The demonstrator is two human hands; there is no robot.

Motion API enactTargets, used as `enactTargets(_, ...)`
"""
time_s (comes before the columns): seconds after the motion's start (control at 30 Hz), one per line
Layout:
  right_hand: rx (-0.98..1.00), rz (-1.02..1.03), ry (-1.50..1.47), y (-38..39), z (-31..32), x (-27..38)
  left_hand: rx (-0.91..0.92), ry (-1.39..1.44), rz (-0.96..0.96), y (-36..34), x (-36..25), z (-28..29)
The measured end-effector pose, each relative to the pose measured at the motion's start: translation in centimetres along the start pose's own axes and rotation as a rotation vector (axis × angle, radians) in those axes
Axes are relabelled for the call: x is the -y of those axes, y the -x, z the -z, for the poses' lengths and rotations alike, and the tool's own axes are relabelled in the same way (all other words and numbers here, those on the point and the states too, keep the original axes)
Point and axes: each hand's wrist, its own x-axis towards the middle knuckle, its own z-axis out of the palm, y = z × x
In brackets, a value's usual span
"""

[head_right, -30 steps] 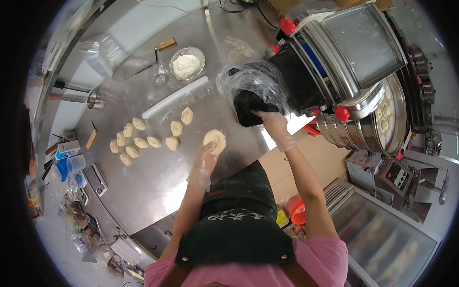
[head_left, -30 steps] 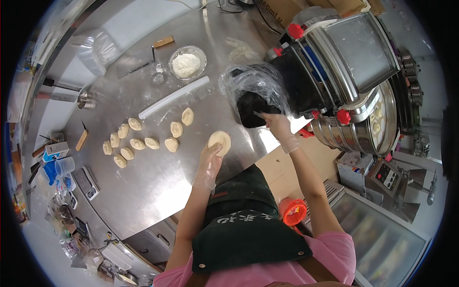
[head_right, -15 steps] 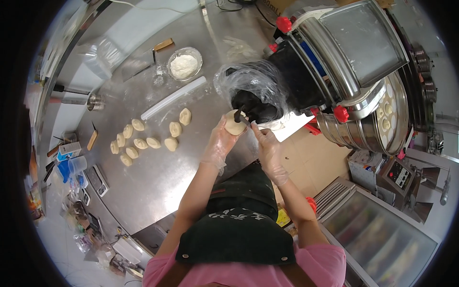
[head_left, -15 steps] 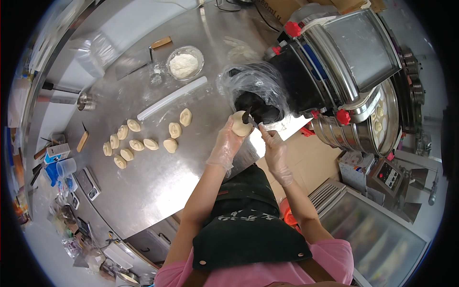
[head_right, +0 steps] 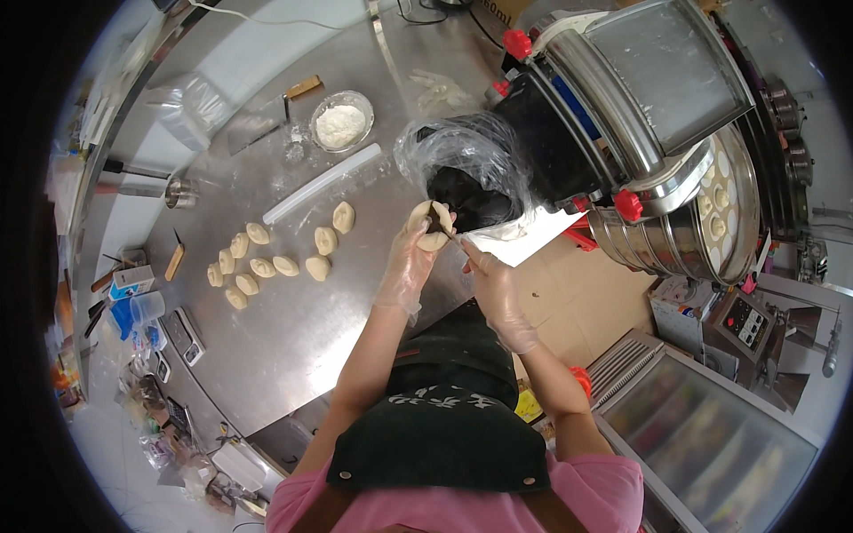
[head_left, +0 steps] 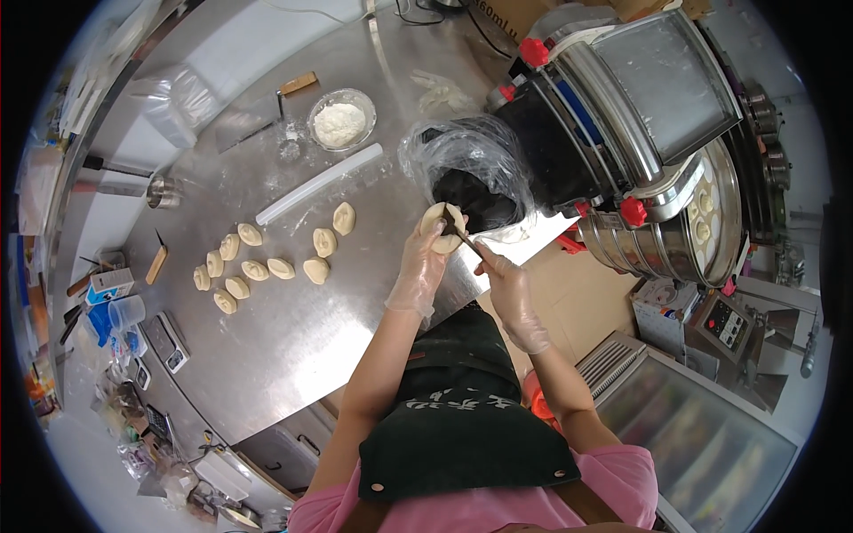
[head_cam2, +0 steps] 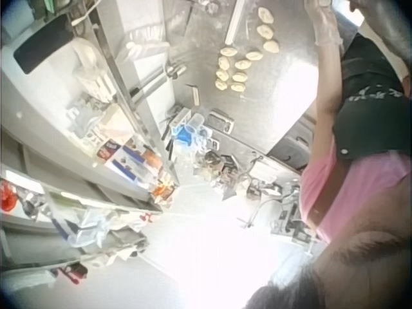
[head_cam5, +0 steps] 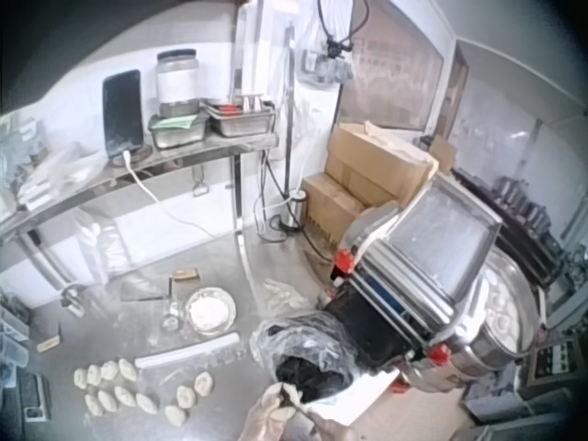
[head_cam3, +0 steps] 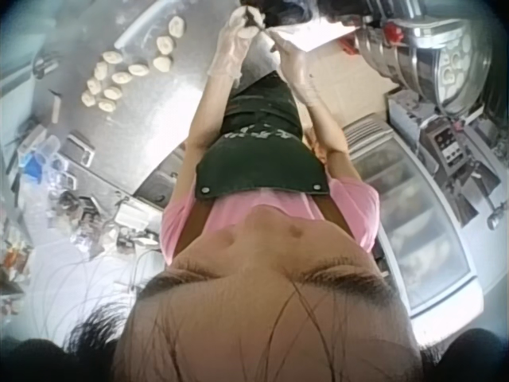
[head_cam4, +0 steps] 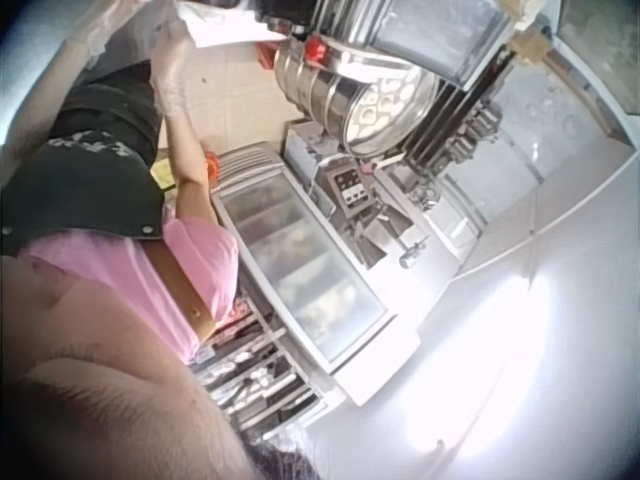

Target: The person fills small pieces of flattened dough with a dark filling using a spoon, pinches the dough closed, rolls it into a ball between their hands, and places it onto a steamer tray.

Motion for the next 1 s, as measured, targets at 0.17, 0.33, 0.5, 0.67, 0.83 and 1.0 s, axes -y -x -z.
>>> enactTargets(0.17,0.094,-0.266,-0.263,0.5,0.7,2.5,-0.115,-0.04,-0.058,0.5,0.0,0.2)
enactTargets(0.33,0.082,-0.249,-0.297,1.6,0.4,3.5,-0.179,-0.332,-0.157,1.0,-0.3,-1.2)
enactTargets(0.5,0.008,0.003,-0.163,1.9,1.4,3.5,-0.148,-0.315,-0.168,1.3,-1.2,-1.5)
enactTargets(0.67,-0.187,0.347,0.303,1.1,1.0,3.9,-0.032,-0.103,-0.113,1.3,-1.9,-0.4)
enactTargets(0.83,-0.242,0.55,0.78,0.7,1.0,3.9,0.064,0.091,0.031,1.5,-3.4,-0.5)
enactTargets(1.0,-0.194,0.62,0.698,0.5,1.5,4.3,-0.142,-0.144,-0.043,1.2,-3.5,0.1)
